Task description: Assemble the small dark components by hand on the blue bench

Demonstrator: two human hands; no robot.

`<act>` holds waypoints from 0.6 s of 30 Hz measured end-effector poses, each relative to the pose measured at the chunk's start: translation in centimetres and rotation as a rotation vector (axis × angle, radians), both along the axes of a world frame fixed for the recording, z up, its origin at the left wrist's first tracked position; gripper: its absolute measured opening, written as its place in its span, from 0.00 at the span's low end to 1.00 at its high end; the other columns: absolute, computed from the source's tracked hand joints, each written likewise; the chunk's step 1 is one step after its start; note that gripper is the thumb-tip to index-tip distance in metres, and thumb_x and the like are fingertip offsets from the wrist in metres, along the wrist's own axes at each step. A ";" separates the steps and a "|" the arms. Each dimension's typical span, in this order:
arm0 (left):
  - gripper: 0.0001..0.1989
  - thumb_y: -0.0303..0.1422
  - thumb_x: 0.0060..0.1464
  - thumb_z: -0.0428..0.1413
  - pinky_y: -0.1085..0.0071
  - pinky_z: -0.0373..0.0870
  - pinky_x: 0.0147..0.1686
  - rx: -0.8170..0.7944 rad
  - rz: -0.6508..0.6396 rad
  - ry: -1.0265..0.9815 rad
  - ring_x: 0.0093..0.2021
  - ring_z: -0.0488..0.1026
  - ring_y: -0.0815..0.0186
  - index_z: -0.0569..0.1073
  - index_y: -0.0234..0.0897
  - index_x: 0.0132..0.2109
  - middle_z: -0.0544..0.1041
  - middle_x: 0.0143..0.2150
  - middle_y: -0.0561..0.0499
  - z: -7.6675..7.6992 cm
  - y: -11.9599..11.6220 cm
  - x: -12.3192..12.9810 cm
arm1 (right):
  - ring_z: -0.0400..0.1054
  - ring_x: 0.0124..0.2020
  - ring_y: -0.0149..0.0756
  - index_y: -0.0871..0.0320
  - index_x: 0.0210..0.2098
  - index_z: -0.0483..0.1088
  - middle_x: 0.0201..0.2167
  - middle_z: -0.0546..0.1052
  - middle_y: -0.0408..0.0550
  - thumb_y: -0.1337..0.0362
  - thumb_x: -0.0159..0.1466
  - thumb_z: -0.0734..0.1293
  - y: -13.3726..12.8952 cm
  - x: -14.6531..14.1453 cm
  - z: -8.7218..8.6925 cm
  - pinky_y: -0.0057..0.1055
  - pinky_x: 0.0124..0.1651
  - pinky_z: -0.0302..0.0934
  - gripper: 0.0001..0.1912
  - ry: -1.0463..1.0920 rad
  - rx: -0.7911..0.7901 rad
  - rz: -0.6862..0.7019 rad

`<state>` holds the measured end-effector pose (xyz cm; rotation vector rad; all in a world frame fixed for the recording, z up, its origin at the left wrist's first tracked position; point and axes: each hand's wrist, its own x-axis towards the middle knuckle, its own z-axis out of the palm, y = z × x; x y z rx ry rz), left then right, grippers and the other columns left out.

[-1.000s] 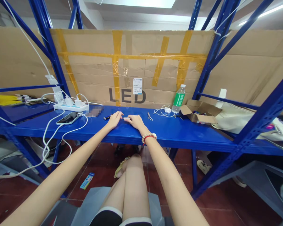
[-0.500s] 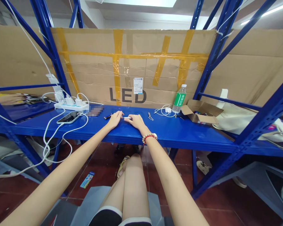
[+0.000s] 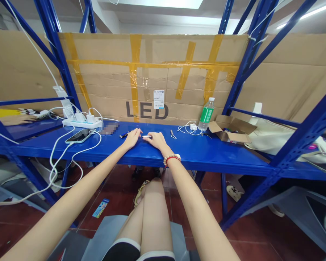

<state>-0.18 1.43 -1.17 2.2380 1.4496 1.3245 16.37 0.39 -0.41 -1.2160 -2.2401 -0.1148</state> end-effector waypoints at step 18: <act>0.20 0.37 0.62 0.36 0.67 0.63 0.43 0.002 -0.008 0.022 0.38 0.69 0.63 0.71 0.37 0.35 0.73 0.32 0.50 0.0 0.0 -0.1 | 0.64 0.28 0.30 0.58 0.29 0.69 0.28 0.75 0.44 0.52 0.64 0.58 0.0 0.0 0.0 0.26 0.31 0.44 0.18 -0.004 -0.006 -0.025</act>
